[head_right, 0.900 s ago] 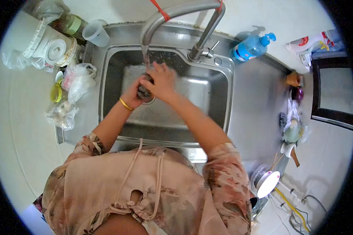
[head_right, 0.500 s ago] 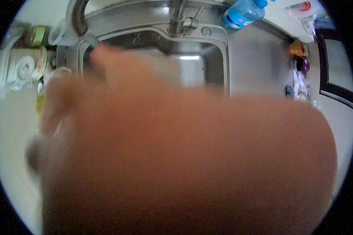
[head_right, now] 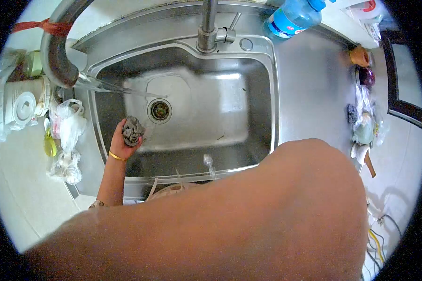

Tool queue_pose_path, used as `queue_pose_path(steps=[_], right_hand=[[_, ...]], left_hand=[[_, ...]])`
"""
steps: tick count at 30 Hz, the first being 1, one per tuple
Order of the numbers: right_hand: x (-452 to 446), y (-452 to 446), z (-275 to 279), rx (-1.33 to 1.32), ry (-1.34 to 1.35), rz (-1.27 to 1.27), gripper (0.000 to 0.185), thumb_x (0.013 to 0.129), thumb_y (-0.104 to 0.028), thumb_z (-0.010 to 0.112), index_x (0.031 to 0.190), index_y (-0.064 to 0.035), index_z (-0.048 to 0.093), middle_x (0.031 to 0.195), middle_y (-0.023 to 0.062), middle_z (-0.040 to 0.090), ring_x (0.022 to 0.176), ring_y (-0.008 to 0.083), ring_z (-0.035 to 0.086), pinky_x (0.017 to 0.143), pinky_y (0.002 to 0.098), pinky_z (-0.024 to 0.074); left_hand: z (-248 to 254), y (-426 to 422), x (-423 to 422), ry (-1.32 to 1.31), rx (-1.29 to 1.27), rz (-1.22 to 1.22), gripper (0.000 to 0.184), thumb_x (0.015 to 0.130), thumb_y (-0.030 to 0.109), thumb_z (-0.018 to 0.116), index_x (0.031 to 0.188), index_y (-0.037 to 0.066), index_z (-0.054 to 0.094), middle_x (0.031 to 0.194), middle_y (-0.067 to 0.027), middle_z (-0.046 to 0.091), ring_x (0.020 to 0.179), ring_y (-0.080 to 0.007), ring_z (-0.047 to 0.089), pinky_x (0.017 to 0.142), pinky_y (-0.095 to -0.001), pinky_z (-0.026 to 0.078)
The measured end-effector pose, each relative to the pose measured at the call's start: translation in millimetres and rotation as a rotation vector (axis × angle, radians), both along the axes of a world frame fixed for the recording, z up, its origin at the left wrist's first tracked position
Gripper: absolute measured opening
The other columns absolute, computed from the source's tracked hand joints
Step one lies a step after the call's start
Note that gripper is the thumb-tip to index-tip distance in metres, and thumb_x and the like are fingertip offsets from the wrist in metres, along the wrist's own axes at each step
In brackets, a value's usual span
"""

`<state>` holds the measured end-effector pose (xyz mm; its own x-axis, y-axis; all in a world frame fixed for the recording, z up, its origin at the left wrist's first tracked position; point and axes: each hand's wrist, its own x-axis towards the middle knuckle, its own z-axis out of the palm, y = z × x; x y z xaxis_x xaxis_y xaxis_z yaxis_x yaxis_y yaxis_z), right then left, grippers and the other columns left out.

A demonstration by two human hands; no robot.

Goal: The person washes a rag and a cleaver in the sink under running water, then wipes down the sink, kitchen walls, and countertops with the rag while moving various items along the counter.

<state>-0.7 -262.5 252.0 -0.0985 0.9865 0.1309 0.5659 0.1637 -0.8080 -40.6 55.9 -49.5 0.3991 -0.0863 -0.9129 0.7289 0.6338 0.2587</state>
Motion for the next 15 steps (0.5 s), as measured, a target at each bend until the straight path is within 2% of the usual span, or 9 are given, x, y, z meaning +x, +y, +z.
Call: queue_pose_path(steps=[4, 10, 15], right_hand=[[9.6, -0.1, -13.7, -0.012, 0.037, -0.001, 0.027, 0.077, -0.025, 0.062, 0.098, -0.0073, 0.062, 0.097, 0.0109, 0.054, 0.093, 0.0246, 0.051, 0.078, 0.0349, 0.0388], [17.3, 8.7, -24.1, -0.01, 0.079, 0.022, 0.022, 0.079, -0.022, 0.059, 0.094, -0.0061, 0.062, 0.089, 0.01, 0.055, 0.087, 0.0227, 0.053, 0.073, 0.0334, 0.0406], [18.1, 17.7, -20.3, -0.015, 0.093, 0.031, 0.019, 0.081, -0.02, 0.056, 0.091, -0.0051, 0.062, 0.084, 0.0093, 0.056, 0.081, 0.0211, 0.055, 0.069, 0.0321, 0.0421]], left_hand=[[-9.5, 6.8, -0.9, -0.019, -0.057, -0.014, 0.03, 0.085, 0.042, 0.053, 0.098, 0.016, 0.057, 0.093, -0.0035, 0.061, 0.086, -0.0237, 0.059, 0.056, -0.032, 0.049], [-8.7, 9.9, -8.2, 0.009, 0.009, 0.003, 0.029, 0.085, 0.043, 0.053, 0.096, 0.016, 0.057, 0.088, -0.0014, 0.061, 0.079, -0.0181, 0.059, 0.057, -0.0325, 0.05], [-9.3, 6.6, -11.4, 0.027, 0.011, 0.016, 0.029, 0.085, 0.043, 0.052, 0.096, 0.017, 0.058, 0.087, -0.0007, 0.061, 0.078, -0.0179, 0.059, 0.056, -0.0322, 0.05]])
